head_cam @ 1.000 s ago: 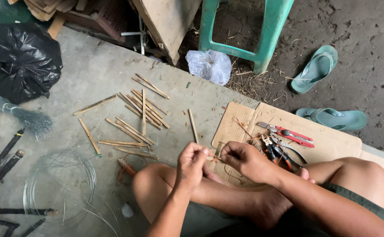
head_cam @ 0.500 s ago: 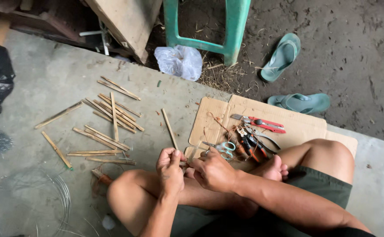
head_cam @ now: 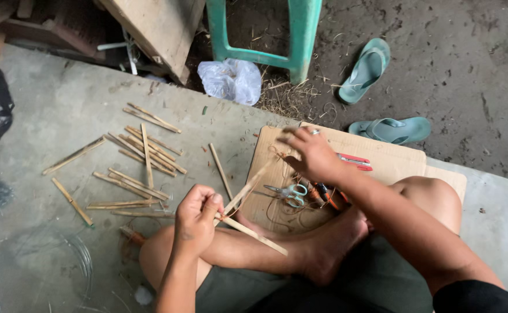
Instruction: The person sits on the floor and assembles small bamboo sticks into a cross-shaped structure. They use a thin wire to tie the sticks together, then use scissors to trim the excess wire and a knife to sharpen the ends of the sticks.
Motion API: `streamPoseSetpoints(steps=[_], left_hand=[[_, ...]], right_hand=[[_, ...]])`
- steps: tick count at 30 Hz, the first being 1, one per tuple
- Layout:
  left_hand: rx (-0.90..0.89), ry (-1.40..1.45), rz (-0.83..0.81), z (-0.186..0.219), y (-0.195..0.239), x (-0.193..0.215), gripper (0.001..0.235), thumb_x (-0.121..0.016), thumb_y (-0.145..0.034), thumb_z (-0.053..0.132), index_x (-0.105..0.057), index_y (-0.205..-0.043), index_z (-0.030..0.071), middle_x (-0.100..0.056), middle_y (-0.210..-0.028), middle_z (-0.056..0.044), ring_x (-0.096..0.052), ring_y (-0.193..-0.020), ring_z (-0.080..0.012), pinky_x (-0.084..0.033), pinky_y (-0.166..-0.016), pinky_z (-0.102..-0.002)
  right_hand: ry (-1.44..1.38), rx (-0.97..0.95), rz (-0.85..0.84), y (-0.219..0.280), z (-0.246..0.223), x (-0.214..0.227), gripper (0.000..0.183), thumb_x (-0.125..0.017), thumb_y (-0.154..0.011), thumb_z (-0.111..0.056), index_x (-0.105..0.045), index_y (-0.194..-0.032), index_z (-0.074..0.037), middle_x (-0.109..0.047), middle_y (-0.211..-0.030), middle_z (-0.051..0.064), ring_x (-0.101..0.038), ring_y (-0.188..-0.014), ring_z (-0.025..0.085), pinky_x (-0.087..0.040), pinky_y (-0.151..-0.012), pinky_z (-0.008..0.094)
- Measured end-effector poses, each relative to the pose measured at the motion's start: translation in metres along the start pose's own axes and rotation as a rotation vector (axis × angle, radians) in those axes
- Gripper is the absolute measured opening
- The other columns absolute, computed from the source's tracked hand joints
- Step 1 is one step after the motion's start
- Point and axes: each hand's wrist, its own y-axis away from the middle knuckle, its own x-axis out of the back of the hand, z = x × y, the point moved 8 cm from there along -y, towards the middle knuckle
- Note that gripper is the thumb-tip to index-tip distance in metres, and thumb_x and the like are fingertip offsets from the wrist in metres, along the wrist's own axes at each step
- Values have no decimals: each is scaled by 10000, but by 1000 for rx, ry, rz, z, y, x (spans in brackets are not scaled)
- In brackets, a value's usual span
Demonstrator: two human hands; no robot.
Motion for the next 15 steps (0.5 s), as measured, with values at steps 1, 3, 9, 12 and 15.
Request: streamPoseSetpoints(steps=[1,3,9,12,15], left_hand=[[-24,-58,46,5,3,2,99,-603,-1006,73,-573,-925,24,-609,-741,-26,-557,-670,-88,-498,-629,-240],[-54,-153,121,10,4,8,111,-609,-1010,74,-570,-923,18,-614,-736,-39,-558,-668,-95,-489,-629,-243],[-53,-209,149,14,-3,19,120,-600,-1012,90,-563,-927,14,-637,-747,-46,-591,-674,-103,-511,-633,-251],[-65,-217,122,11,-5,11,123,-606,-1010,93,-559,-932,9,-645,-755,-52,-598,-682,-110,-516,-643,-253],[-55,-193,140,-11,2,17,107,-611,-1000,92,-561,-947,14,-646,-762,-56,-603,-681,-112,-517,-641,-255]], right_hand=[[4,-43,-55,3,24,2,676,-809,-720,-171,-617,-1349,-13,-550,-1368,294,-552,-1093,466,-445,-940,567],[-102,-336,-185,25,84,2,677,-771,-851,-375,-511,-1393,-63,-558,-1356,223,-581,-1175,392,-481,-1006,493],[472,-583,-661,116,164,-20,489,-721,-833,-284,-597,-1281,-133,-594,-1293,158,-561,-1232,355,-454,-1011,489],[424,-560,-659,110,160,-20,349,-628,-855,-123,-652,-1203,-122,-652,-1214,158,-641,-1133,354,-491,-969,474],[353,-563,-755,90,134,0,346,-596,-827,-83,-686,-1157,-127,-692,-1138,170,-679,-1062,362,-542,-898,454]])
